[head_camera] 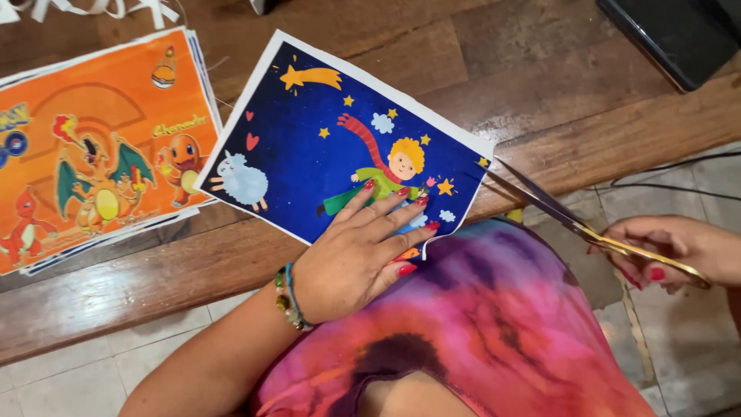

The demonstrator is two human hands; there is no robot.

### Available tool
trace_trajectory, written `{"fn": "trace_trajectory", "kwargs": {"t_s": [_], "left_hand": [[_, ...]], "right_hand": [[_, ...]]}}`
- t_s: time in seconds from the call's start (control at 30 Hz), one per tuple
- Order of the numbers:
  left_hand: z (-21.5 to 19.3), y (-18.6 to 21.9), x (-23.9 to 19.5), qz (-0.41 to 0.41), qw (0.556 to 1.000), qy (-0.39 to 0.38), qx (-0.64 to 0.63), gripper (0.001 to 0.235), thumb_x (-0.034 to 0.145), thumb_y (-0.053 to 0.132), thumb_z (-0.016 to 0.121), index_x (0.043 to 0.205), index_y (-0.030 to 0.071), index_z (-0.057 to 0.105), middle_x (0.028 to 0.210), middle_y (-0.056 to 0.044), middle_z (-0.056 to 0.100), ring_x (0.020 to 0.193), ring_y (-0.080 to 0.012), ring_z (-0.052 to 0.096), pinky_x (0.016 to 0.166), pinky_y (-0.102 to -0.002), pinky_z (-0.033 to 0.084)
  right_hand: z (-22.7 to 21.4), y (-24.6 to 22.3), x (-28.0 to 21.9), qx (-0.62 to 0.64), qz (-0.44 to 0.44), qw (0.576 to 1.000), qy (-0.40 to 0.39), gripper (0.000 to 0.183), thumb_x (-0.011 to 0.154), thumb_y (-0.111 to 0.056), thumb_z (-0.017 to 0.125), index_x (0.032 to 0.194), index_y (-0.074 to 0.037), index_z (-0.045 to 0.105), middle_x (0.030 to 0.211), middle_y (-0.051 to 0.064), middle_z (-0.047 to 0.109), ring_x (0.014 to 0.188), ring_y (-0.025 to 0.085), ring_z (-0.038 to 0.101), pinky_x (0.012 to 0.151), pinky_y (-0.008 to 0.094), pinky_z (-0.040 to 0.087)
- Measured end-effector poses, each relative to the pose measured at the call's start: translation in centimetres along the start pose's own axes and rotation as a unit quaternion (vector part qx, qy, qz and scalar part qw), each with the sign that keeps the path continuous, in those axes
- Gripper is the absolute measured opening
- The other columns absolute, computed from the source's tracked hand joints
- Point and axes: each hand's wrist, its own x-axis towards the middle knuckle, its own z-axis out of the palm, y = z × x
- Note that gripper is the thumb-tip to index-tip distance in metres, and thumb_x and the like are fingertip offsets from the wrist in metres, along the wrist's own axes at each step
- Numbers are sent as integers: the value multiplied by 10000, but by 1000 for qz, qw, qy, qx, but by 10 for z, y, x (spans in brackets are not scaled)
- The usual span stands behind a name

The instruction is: Cutting out printed designs from a sheet with scissors and sorting them on a table

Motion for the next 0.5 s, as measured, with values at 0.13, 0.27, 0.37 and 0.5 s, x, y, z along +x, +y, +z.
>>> {"fn": "trace_trajectory", "kwargs": {"t_s": [0.13,0.27,0.37,0.5], "left_hand": [[0,-3,-2,7,1000,9,-5,461,1065,337,470,1502,194,514,1587,-101,491,1489,-345,439,1255,-577,213],[-6,-6,-3,-7,995,27,-91,492,1089,320,324,1480,85,508,1587,-121,485,1472,-370,476,1242,-592,231],[-5,-7,-2,-2,996,27,-84,506,1098,326,280,1487,90,501,1579,-117,499,1476,-351,472,1242,-578,225],[-8,-6,-1,-7,995,37,-96,470,1089,295,327,1419,48,552,1546,-140,523,1448,-376,490,1228,-588,256]], "right_hand": [[-7,-5,1,6,-9,996,-87,896,617,-604,914,1234,30,769,687,131,724,556,203,646,454,341,437],[-13,-6,-4,42,8,988,-148,1001,632,-687,948,1213,107,759,727,115,713,558,196,695,545,344,551],[-5,-24,-4,27,8,983,-183,1039,649,-767,919,1247,63,736,734,109,720,607,192,713,565,349,551],[-28,-1,-6,64,-25,969,-238,1257,686,-961,985,1326,63,636,770,73,641,651,170,659,691,424,757]]}}
